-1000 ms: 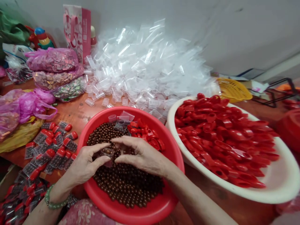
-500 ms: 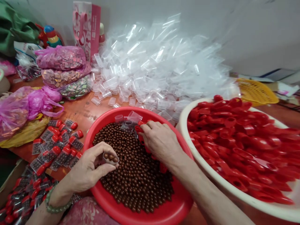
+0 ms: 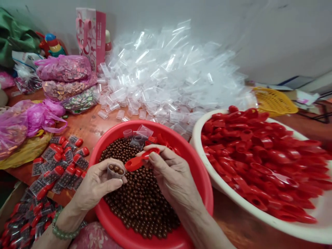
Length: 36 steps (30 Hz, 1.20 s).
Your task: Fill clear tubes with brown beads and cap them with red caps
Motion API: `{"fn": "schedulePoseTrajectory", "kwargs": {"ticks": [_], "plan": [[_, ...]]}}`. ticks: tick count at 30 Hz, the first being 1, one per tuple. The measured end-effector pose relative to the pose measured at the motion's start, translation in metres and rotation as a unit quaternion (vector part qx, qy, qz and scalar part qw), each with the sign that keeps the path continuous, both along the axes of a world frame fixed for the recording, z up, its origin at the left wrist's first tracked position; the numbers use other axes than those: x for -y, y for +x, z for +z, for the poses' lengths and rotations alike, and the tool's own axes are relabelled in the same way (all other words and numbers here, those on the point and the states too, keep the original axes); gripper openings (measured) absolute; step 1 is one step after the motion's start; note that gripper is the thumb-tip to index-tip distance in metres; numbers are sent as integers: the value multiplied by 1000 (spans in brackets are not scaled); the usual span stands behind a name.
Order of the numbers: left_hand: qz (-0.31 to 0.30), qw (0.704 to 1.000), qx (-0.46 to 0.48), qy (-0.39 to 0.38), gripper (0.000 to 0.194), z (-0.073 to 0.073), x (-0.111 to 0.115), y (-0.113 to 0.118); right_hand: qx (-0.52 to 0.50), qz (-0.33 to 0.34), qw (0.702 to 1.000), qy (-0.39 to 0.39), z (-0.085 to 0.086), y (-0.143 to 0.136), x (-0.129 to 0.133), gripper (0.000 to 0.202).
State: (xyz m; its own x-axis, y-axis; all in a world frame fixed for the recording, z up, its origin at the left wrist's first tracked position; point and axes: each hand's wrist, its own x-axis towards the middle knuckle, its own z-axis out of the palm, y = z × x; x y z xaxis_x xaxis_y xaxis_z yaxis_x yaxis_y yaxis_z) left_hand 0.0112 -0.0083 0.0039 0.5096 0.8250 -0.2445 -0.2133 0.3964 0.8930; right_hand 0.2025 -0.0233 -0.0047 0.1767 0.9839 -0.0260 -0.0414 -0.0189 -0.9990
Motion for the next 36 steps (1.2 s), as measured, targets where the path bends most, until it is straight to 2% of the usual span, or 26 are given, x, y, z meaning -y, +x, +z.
{"fn": "schedulePoseTrajectory", "kwargs": {"ticks": [4, 7, 10, 12, 16, 19, 23, 25, 27, 28, 33, 36], "plan": [[-22, 994, 51, -90, 33, -6, 4, 4, -8, 3, 1000, -6, -6, 0, 7, 21], [-3, 996, 35, -78, 33, -11, 3, 5, 108, -13, 994, 11, -4, 5, 15, 18], [-9, 999, -25, -26, 28, -12, 0, 5, 267, 18, 963, 40, 1, 10, 20, 14], [-19, 998, -58, 3, 25, -12, -1, 5, 326, 54, 941, 79, 6, 12, 21, 15], [-35, 995, -81, 36, 19, -8, -1, 6, 373, 120, 910, 137, 13, 13, 16, 20], [-59, 995, -73, 27, 17, -6, -1, 5, 405, 186, 883, 150, 16, 11, 9, 22], [-63, 996, -71, -3, 20, -7, -3, 4, 475, 227, 836, 155, 8, 6, 7, 33], [-62, 995, -77, -7, 21, -9, -4, 4, 491, 240, 823, 153, 0, 3, 8, 40], [-68, 995, -79, -3, 21, -9, -4, 3, 475, 248, 832, 144, -5, 3, 9, 42], [-75, 994, -83, 6, 20, -8, -4, 3, 457, 241, 845, 137, -6, 5, 10, 41], [-150, 967, -173, 115, 16, 6, -3, 0, 273, 111, 953, 76, 1, 16, 12, 30], [-169, 961, -190, 109, 13, 6, -3, 1, 186, 81, 978, 48, 3, 17, 16, 21]]}}
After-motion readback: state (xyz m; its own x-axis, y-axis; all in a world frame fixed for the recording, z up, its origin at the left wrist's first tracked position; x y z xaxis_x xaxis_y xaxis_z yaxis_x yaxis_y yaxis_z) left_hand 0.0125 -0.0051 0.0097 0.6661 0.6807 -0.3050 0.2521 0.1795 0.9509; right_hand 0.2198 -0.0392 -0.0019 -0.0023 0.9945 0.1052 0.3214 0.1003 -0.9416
